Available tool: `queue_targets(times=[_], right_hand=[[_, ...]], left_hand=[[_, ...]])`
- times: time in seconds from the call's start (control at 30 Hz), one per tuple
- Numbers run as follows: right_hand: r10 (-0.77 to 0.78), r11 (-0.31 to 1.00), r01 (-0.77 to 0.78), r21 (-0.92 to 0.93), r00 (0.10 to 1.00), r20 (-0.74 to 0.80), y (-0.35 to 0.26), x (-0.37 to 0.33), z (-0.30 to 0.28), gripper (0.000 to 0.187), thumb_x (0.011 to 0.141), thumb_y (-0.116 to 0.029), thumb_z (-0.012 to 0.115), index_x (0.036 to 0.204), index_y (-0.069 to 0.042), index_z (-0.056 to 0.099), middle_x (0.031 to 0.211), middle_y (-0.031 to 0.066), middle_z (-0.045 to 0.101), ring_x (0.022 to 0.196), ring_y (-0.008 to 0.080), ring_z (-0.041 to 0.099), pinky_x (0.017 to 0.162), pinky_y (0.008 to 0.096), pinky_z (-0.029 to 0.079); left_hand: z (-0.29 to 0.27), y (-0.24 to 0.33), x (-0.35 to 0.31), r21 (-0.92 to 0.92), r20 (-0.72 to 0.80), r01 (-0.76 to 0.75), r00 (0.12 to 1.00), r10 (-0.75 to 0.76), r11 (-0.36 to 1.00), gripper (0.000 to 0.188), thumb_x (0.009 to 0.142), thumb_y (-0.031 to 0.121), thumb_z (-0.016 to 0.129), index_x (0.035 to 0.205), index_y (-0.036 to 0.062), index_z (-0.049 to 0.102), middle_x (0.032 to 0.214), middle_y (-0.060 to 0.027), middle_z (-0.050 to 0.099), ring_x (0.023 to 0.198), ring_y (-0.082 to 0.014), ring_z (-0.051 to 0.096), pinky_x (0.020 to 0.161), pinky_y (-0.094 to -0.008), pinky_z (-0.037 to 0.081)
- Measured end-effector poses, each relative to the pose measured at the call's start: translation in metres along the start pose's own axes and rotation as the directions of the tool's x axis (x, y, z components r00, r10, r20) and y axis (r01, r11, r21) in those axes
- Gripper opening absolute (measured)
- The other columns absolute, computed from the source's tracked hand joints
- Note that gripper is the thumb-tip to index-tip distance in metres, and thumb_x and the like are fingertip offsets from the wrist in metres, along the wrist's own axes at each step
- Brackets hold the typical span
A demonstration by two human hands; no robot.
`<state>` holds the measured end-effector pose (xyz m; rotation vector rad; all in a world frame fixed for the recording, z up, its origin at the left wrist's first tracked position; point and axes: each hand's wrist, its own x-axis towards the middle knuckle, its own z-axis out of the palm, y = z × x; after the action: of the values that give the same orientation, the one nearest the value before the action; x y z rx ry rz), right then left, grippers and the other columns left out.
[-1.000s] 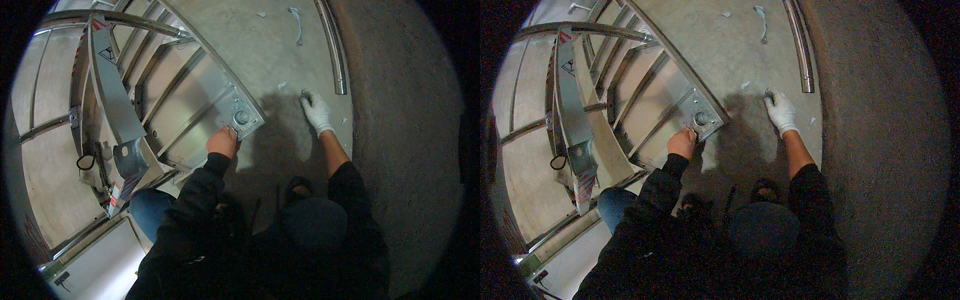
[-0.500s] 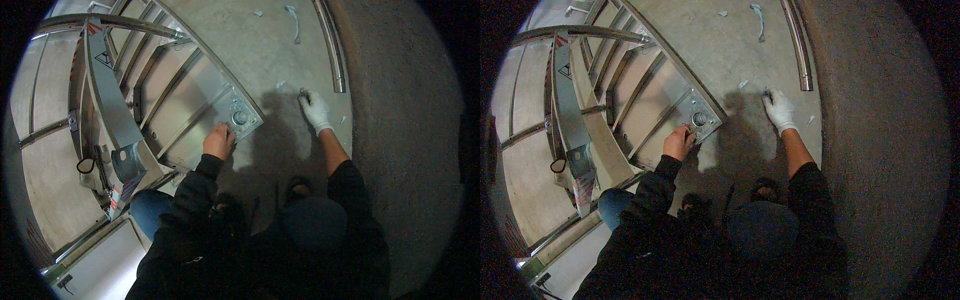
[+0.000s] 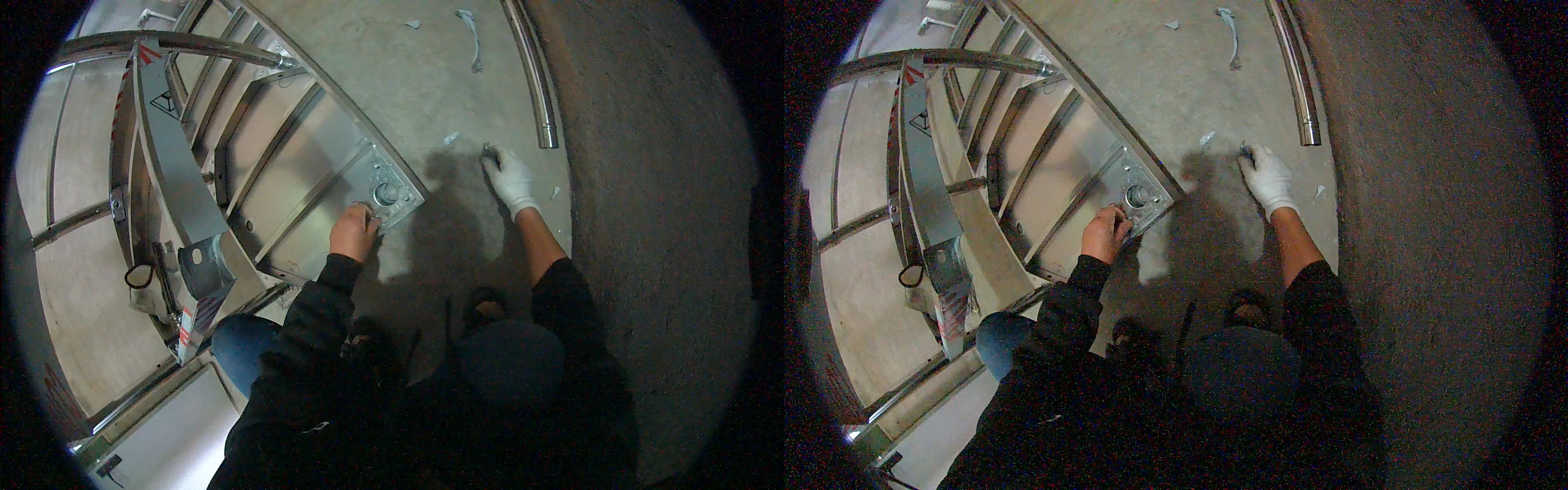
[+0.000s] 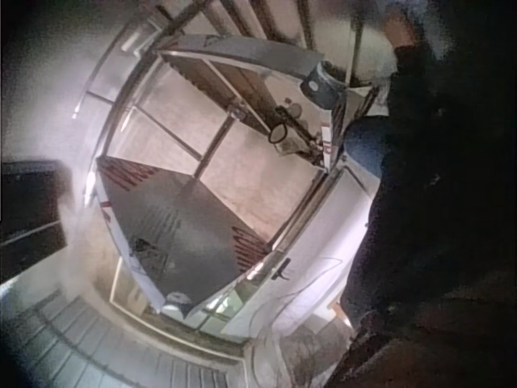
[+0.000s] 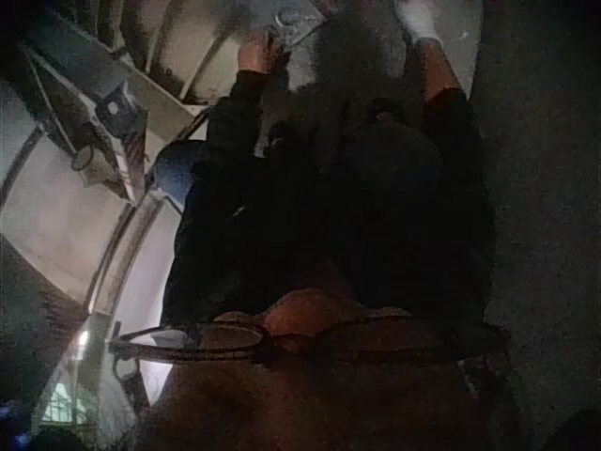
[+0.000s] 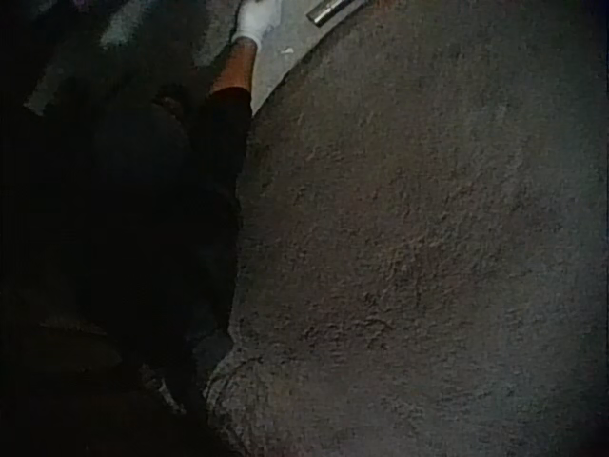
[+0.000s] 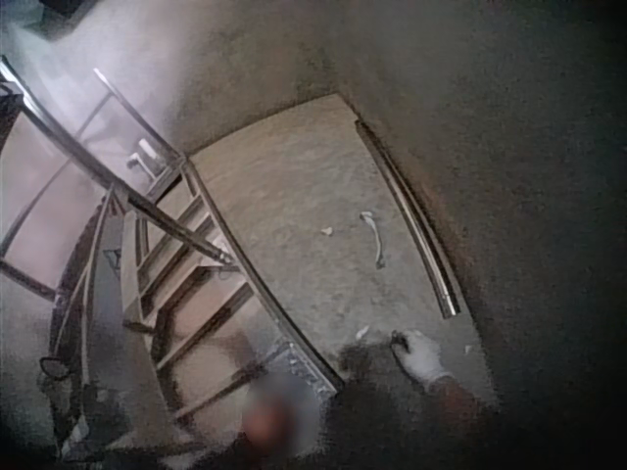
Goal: The person kneels on the floor and assembles a metal structure by inserting bolts and tightening them with a wrench. They repeatedly wipe the metal surface with a cloth and handle various metal components.
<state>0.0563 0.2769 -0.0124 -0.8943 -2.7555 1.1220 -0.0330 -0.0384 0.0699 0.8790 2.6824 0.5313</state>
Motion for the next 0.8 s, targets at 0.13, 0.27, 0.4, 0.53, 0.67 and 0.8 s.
queue_targets(times=[0.13,0.27,0.4,0.53,0.67,0.8], right_hand=[[-0.011,1.000,0.011,0.022,1.000,-0.025,0.003,-0.002,-0.003,0.030,0.084,-0.029,0.055,0.107,-0.010,0.059,0.106,0.0142,0.058,0.097,0.0333,0.056,0.082,0.0403,0.045],[-0.016,0.999,0.016,0.031,1.000,-0.015,-0.001,0.000,0.000,0.030,0.084,-0.028,0.055,0.107,-0.009,0.059,0.107,0.0143,0.058,0.098,0.0332,0.056,0.083,0.0400,0.044],[-0.006,1.000,0.007,0.016,0.999,-0.052,0.005,-0.003,-0.004,0.029,0.084,-0.028,0.055,0.106,-0.009,0.059,0.106,0.0144,0.058,0.097,0.0333,0.056,0.082,0.0404,0.045],[-0.006,1.000,0.006,0.008,1.000,-0.016,-0.003,-0.001,-0.007,0.029,0.083,-0.028,0.056,0.105,-0.010,0.059,0.105,0.0139,0.059,0.094,0.0335,0.057,0.081,0.0407,0.046],[-0.013,1.000,0.013,-0.008,1.000,-0.025,-0.004,-0.001,-0.004,0.028,0.083,-0.027,0.056,0.105,-0.010,0.059,0.105,0.0132,0.060,0.094,0.0332,0.058,0.080,0.0406,0.046],[-0.017,1.000,0.018,0.025,0.998,-0.060,0.003,-0.002,-0.002,0.027,0.083,-0.026,0.057,0.105,-0.010,0.058,0.104,0.0134,0.060,0.094,0.0327,0.058,0.080,0.0402,0.046]], left_hand=[[0.003,0.019,0.000,0.211,0.047,0.326,0.938,-0.342,0.922,0.027,0.084,0.030,0.055,0.087,0.0030,0.057,0.076,-0.0185,0.060,0.070,-0.0394,0.058,0.066,-0.0470,0.047],[0.013,-0.025,-0.003,-0.237,0.062,0.446,0.894,-0.444,0.863,0.031,0.086,0.031,0.053,0.085,0.0000,0.055,0.069,-0.0182,0.060,0.062,-0.0342,0.058,0.061,-0.0435,0.048],[0.005,-0.029,0.000,-0.598,0.209,0.567,0.793,-0.573,0.567,0.028,0.085,0.028,0.057,0.082,0.0005,0.053,0.062,-0.0121,0.056,0.052,-0.0217,0.056,0.051,-0.0347,0.046],[0.008,-0.074,-0.015,-0.377,0.065,0.560,0.811,-0.582,0.738,0.027,0.080,0.026,0.064,0.085,0.0026,0.054,0.067,-0.0094,0.055,0.056,-0.0187,0.055,0.053,-0.0334,0.045],[0.011,-0.080,-0.017,-0.049,-0.136,0.493,0.858,-0.495,0.869,0.027,0.076,0.025,0.067,0.093,0.0055,0.059,0.086,-0.0096,0.058,0.077,-0.0247,0.058,0.068,-0.0369,0.047],[-0.005,0.000,0.021,-0.152,-0.242,0.031,0.968,-0.068,0.988,0.019,0.076,0.019,0.065,0.092,0.0082,0.063,0.088,-0.0108,0.058,0.082,-0.0282,0.057,0.071,-0.0369,0.047]])
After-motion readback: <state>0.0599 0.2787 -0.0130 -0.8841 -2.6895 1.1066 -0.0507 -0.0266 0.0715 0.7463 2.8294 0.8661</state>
